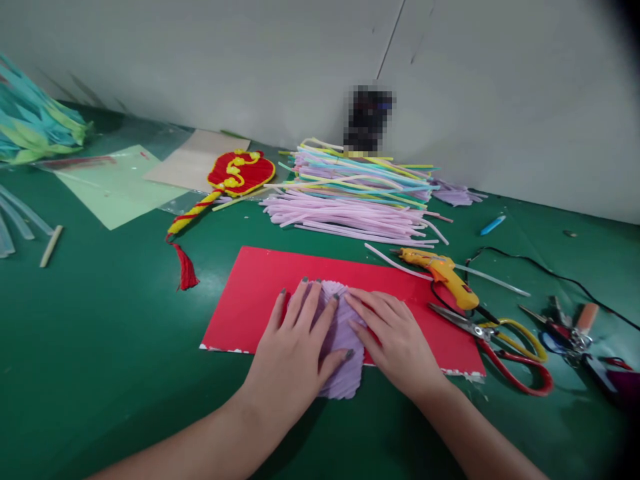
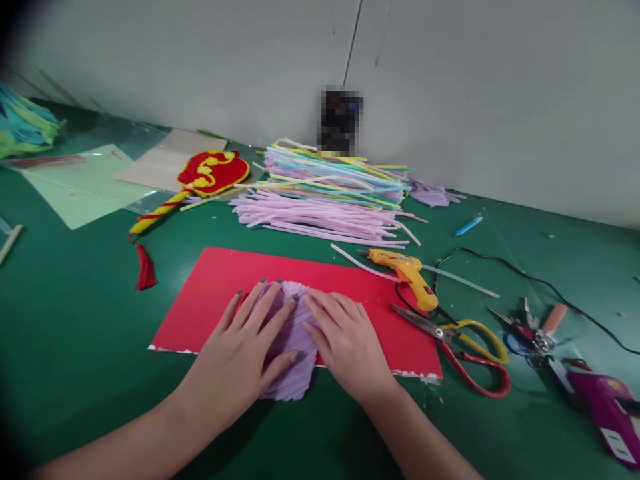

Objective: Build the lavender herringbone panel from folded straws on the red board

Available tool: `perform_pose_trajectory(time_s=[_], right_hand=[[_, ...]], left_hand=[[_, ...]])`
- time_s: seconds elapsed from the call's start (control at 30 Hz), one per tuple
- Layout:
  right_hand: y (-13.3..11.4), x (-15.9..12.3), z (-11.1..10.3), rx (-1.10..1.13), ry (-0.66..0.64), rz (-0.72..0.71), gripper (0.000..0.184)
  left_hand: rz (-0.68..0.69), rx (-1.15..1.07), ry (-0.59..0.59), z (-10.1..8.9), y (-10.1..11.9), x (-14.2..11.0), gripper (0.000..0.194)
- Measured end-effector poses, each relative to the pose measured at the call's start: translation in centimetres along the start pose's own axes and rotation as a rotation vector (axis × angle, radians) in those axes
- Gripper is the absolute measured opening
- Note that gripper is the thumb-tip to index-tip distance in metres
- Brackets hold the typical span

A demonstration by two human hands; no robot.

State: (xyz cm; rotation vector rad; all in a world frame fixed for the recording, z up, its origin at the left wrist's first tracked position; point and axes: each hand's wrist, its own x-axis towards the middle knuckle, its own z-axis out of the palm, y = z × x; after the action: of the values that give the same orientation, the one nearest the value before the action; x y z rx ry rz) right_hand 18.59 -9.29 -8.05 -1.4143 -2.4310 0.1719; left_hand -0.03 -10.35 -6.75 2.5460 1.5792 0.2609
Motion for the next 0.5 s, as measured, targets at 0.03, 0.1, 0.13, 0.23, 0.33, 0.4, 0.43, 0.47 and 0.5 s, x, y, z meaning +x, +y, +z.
perform_pose_trajectory(time_s=[0.03, 0.1, 0.13, 0.23, 0.33, 0.4, 0.43, 0.47, 0.5], right_hand=[[-0.02, 0.05, -0.02, -0.005, -0.004, -0.002, 0.038], [-0.05, 0.1, -0.05, -0.007, -0.01, -0.006, 0.04], [-0.05, 0.11, -0.05, -0.007, -0.013, -0.006, 0.04], [-0.03, 0.1, -0.02, -0.006, -0.022, -0.008, 0.041], [0.0, 0.08, 0.0, -0.009, -0.034, -0.005, 0.04], [-0.01, 0.08, -0.02, -0.008, -0.039, -0.005, 0.041], [-0.02, 0.09, -0.04, -0.007, -0.04, -0.005, 0.041], [-0.04, 0.1, -0.06, -0.006, -0.041, -0.004, 0.041], [-0.07, 0.11, -0.09, -0.006, -0.043, -0.003, 0.041]], left_hand=[[0.002, -0.001, -0.001, -0.01, -0.02, 0.0, 0.056], [0.007, -0.002, -0.006, -0.05, -0.07, -0.02, 0.057], [0.01, -0.003, -0.01, -0.07, -0.09, -0.05, 0.057], [0.007, -0.01, -0.031, -0.16, -0.15, -0.08, 0.058], [0.002, -0.013, -0.053, -0.23, -0.21, -0.01, 0.059], [0.007, -0.014, -0.052, -0.23, -0.23, 0.05, 0.06], [0.011, -0.015, -0.049, -0.22, -0.24, 0.07, 0.06], [0.015, -0.014, -0.047, -0.2, -0.24, 0.08, 0.06], [0.019, -0.011, -0.046, -0.18, -0.24, 0.09, 0.061]])
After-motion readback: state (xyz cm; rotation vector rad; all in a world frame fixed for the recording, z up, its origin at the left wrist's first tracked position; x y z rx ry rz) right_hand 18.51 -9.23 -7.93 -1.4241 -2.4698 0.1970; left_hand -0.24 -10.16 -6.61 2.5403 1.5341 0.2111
